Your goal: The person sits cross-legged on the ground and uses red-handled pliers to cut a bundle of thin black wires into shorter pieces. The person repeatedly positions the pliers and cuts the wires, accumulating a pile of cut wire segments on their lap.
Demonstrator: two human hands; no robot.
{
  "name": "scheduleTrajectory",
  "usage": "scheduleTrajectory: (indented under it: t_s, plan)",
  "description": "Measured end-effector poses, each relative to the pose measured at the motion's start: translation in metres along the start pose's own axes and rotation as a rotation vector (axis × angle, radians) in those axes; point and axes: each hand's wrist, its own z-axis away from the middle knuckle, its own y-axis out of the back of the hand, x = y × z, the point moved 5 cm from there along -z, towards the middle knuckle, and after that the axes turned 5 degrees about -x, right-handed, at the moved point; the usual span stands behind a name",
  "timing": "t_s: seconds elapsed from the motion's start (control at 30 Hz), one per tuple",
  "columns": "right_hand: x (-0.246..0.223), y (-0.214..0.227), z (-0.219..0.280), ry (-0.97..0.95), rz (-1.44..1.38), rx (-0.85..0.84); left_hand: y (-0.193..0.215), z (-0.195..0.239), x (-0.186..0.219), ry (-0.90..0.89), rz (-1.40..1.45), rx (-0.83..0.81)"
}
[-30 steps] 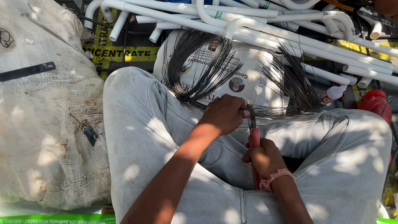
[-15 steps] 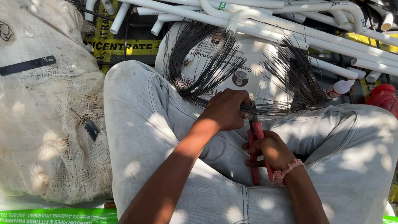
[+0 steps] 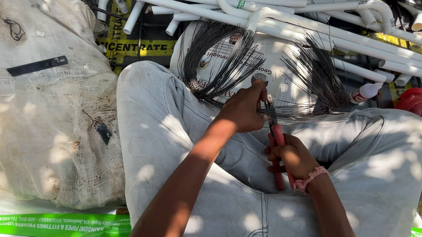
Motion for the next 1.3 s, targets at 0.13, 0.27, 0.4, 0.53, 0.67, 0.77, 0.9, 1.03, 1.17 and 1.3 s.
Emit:
scheduleTrajectory:
  t_s: [0.13, 0.27, 0.4, 0.53, 0.67, 0.77, 0.9, 1.03, 1.17, 1.3]
  plan:
    - [0.005, 0.006, 0.0, -0.078, 0.065, 0.02, -0.001, 0.003, 0.008, 0.051, -0.189, -0.096]
    - [0.003, 0.003, 0.0, -0.071, 0.095, 0.004, -0.006, 0.005, 0.009, 0.042, -0.239, -0.089]
    - [0.003, 0.001, 0.0, -0.124, 0.122, 0.02, -0.009, 0.005, 0.007, 0.046, -0.231, -0.087]
    - [0.003, -0.001, -0.001, -0.099, 0.129, 0.039, -0.007, 0.004, 0.007, 0.042, -0.203, -0.018]
    - [0.006, 0.0, -0.004, -0.081, 0.187, 0.059, -0.005, 0.007, 0.009, 0.032, -0.164, 0.019]
    - [0.006, 0.004, -0.006, -0.058, 0.199, 0.062, -0.006, 0.008, 0.012, 0.016, -0.165, 0.081]
    - [0.007, 0.001, -0.008, -0.033, 0.157, 0.055, -0.01, 0.011, 0.009, -0.043, -0.175, 0.142]
    - [0.009, -0.005, -0.005, -0.058, 0.149, 0.089, -0.013, 0.006, 0.0, -0.024, -0.162, 0.055]
    - [0.012, -0.009, -0.004, -0.073, 0.183, 0.13, -0.013, 0.005, -0.001, -0.024, -0.112, 0.071]
    - [0.001, -0.008, -0.001, 0.118, 0.395, 0.219, -0.01, 0.006, -0.003, 0.008, -0.146, 0.069]
